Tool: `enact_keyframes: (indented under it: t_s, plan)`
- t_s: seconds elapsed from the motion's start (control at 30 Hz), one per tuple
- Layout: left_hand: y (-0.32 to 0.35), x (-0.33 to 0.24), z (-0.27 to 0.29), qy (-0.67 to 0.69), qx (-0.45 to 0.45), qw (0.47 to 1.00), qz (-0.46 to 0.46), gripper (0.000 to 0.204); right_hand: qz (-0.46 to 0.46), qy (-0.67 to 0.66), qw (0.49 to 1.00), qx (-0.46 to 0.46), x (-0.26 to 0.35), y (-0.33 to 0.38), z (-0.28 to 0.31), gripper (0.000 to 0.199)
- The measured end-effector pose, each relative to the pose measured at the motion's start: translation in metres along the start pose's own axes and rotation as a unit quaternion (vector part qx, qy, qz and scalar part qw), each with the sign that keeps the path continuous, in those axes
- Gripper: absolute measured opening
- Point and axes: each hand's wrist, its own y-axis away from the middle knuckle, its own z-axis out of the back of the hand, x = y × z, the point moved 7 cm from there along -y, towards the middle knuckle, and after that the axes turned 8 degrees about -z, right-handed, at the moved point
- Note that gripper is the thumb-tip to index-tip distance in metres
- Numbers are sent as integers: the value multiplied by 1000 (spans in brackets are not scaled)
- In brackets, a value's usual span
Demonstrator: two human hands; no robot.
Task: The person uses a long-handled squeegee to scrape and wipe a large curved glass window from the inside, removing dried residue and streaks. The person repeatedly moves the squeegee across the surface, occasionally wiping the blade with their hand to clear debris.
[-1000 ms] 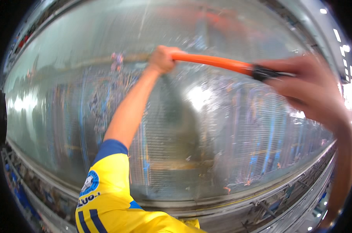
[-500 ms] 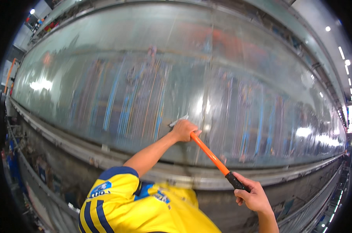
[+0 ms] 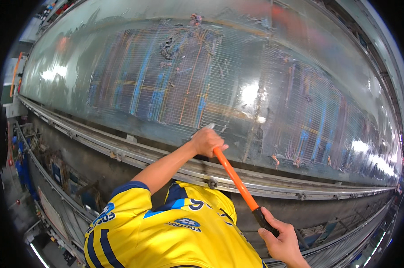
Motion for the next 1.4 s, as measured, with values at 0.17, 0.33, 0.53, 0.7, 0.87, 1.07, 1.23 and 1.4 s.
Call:
enact_keyframes:
  t_s: [0.17,0.33,0.53,0.7,0.87,1.07,1.23,1.4]
  plan:
    - [-22,35,4,64,-11,997,31,46,-44,-38,998,-15,78,-7,24,56]
    - [-69,82,11,60,-81,994,46,48,-36,55,995,-79,156,-35,83,57]
    - [-156,190,34,19,-114,991,69,45,-70,24,990,-119,271,-91,164,62]
    - [-227,280,56,19,-97,994,46,39,43,36,984,-168,337,-133,211,66]
    - [-299,360,66,-42,-127,991,9,18,93,74,983,-139,396,-167,236,61]
    - [-293,393,79,-108,-43,993,-27,39,92,-38,993,-67,352,-196,171,60]
    - [-222,239,-11,-57,-16,998,35,43,32,-142,988,-47,187,-127,151,61]
    - [-96,59,-49,16,-8,999,32,45,-19,-207,978,-11,26,-42,69,60]
